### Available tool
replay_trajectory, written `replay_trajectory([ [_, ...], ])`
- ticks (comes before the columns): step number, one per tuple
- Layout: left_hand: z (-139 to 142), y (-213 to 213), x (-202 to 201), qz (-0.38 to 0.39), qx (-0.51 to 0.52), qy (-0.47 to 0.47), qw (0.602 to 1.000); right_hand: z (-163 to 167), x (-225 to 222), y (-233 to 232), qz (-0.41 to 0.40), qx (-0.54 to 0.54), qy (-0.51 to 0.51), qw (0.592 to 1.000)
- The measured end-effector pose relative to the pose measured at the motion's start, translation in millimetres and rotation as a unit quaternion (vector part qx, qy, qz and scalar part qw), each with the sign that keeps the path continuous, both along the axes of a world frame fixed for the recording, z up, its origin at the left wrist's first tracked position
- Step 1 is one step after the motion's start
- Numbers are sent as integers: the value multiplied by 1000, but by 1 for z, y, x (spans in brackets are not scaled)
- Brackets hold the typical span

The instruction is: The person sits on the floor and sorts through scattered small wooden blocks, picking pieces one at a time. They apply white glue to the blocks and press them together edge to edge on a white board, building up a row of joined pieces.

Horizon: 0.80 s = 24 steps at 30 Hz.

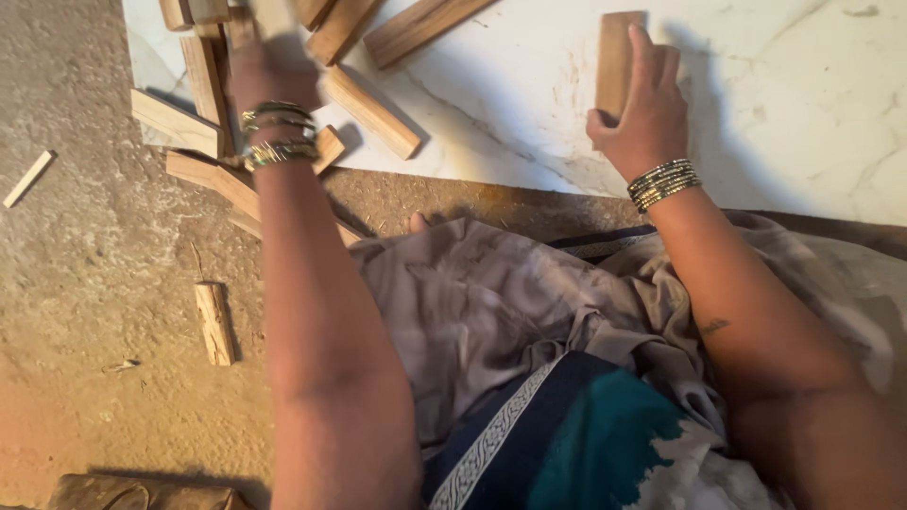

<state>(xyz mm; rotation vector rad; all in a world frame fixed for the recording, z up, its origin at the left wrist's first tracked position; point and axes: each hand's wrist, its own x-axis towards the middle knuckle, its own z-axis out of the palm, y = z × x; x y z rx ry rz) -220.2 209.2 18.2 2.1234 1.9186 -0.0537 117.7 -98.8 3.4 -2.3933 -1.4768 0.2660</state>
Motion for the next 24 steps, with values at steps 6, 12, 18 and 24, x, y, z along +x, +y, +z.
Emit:
replay_trajectory([
  [6,-50,-149,161,-204,-47,-159,965,5,9,-9,-16,14,79,997],
  [12,-32,-231,214,-185,-64,-174,965,-4,20,-13,-1,92,91,992],
  [18,-19,-185,199,-369,-74,-66,924,-10,31,-17,-41,90,159,982],
  [24,-24,-159,189,-500,4,12,866,-17,37,-17,-17,150,207,967],
])
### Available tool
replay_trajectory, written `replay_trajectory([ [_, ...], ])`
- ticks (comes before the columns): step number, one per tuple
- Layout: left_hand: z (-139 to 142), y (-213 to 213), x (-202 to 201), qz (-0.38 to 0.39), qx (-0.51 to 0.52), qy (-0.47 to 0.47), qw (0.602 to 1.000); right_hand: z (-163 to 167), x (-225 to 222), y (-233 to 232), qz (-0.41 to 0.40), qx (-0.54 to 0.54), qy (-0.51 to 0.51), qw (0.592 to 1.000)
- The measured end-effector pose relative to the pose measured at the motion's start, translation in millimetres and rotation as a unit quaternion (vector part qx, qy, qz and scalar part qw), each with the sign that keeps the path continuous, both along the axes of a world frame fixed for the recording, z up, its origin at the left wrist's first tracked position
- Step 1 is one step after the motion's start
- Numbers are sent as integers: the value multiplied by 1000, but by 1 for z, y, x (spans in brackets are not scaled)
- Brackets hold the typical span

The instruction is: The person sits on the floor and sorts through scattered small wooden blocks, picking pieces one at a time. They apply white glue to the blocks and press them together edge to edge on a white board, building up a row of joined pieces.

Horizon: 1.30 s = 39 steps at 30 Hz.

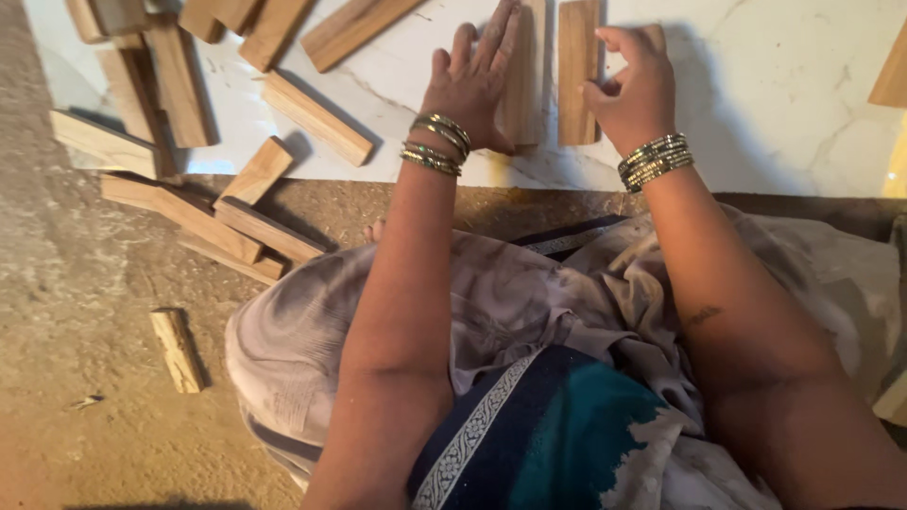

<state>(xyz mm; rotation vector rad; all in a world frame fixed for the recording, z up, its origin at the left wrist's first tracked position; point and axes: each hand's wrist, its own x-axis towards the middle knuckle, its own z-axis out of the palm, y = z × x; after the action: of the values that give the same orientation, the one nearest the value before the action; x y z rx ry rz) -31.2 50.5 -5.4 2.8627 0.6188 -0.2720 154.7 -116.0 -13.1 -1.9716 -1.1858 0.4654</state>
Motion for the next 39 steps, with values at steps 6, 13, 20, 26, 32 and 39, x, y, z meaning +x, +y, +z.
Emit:
replay_trajectory([
  [6,8,-4,8,11,-44,-7,999,-6,0,4,5,36,14,999],
  [13,12,-9,6,27,-40,-23,999,-1,-2,5,0,21,22,1000],
  [20,11,-6,5,33,-50,-59,996,-1,-3,3,8,28,17,999],
  [26,11,-6,7,31,-49,-54,997,1,-3,4,9,17,9,1000],
  [32,14,-7,8,30,-46,-41,998,-1,-4,4,11,26,15,1000],
  [39,10,-7,8,24,-50,-46,997,2,-12,6,1,12,10,1000],
])
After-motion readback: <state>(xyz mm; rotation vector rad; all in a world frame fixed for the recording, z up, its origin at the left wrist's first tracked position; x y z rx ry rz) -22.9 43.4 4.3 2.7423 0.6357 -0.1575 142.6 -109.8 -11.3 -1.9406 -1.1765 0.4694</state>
